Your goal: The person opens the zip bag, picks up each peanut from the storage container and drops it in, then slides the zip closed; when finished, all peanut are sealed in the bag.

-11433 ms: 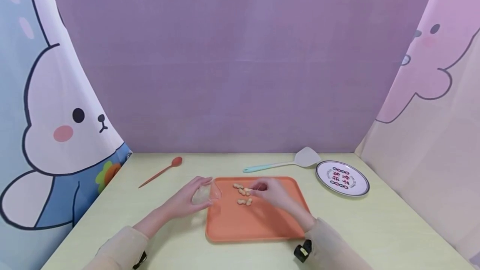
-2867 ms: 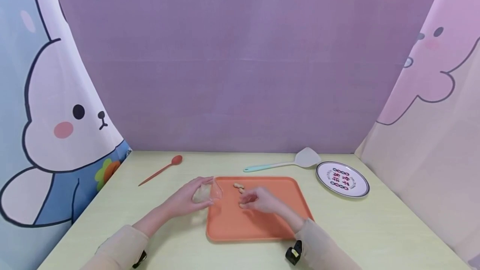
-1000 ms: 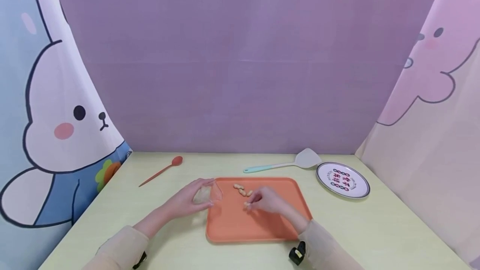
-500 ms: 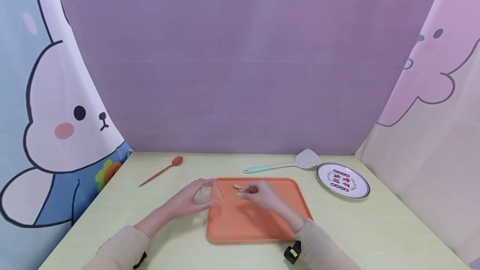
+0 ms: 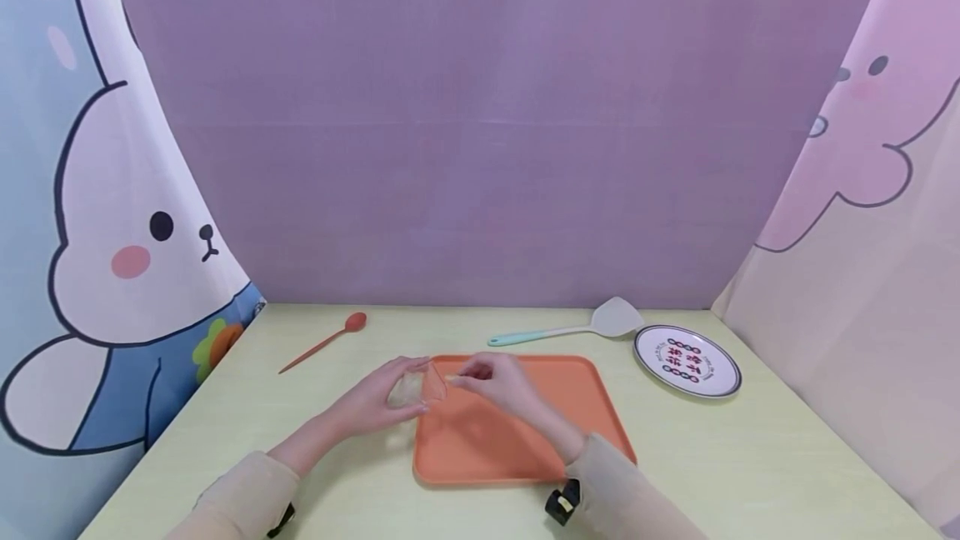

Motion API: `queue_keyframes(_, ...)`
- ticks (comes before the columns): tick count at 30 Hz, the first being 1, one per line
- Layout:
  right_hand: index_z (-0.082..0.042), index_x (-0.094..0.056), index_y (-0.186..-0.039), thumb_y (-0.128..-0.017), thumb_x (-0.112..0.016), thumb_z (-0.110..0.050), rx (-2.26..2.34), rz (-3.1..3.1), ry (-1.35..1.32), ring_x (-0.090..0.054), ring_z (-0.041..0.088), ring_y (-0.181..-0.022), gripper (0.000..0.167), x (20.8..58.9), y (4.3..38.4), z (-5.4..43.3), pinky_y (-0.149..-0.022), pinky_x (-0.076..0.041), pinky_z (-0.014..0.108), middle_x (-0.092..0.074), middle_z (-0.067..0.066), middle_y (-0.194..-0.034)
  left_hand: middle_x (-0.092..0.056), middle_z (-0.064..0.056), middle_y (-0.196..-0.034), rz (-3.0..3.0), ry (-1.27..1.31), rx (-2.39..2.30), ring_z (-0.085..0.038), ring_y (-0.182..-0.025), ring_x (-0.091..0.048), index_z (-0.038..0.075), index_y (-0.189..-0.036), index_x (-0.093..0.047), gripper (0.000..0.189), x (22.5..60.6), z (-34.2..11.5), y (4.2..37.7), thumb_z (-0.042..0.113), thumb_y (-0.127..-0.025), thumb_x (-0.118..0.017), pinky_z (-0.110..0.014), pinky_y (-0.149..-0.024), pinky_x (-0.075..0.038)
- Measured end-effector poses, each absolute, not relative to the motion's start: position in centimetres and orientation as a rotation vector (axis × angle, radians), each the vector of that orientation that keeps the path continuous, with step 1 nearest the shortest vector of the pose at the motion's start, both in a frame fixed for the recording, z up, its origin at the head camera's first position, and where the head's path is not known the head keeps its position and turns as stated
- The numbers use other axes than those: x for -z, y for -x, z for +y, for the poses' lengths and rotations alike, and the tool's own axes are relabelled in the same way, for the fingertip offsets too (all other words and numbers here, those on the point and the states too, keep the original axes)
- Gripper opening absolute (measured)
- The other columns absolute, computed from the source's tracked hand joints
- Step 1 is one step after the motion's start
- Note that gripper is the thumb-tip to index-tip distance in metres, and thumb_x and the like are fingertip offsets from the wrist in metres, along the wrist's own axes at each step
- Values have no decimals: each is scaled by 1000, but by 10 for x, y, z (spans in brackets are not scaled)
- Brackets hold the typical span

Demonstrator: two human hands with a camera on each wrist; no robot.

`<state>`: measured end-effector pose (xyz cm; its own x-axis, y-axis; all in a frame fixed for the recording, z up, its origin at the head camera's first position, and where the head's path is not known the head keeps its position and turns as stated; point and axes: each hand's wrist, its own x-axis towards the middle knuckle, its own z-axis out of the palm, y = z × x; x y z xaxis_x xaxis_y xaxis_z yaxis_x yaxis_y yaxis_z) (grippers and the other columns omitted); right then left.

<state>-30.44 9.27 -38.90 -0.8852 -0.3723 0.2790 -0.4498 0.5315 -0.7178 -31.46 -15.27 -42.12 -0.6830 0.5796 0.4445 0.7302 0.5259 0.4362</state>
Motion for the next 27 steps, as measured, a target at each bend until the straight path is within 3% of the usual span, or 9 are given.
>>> queue_keyframes(9,-13,-73,-92,-86,-68,-27,-1354,-2651,-808,-66,25,-74,16,386,305,72,-59,-51,20,-70,-1,-81,-58,-2,-126,-2504,1109,899,-21,-120,-53,8,-134,-47,65,420,-152,314,41,-83,-69,-44,-98,-45)
queue_keyframes(20,-6,-73,-96,-87,-66,-16,-1340,-2611,-866,-62,6,-68,15,388,304,65,-59,-51,19,-72,4,-86,-56,-2,-128,-2523,1107,905,-21,-122,-52,8,-134,-47,65,421,-152,315,41,-83,-69,-44,-100,-44)
queue_keyframes(27,-5,-72,-97,-87,-66,-14,-1436,-2604,-858,-66,23,-74,15,388,307,71,-60,-52,19,-71,5,-86,-56,-3,-129,-2513,1108,896,-22,-122,-51,6,-134,-47,65,422,-152,316,41,-83,-69,-43,-100,-44)
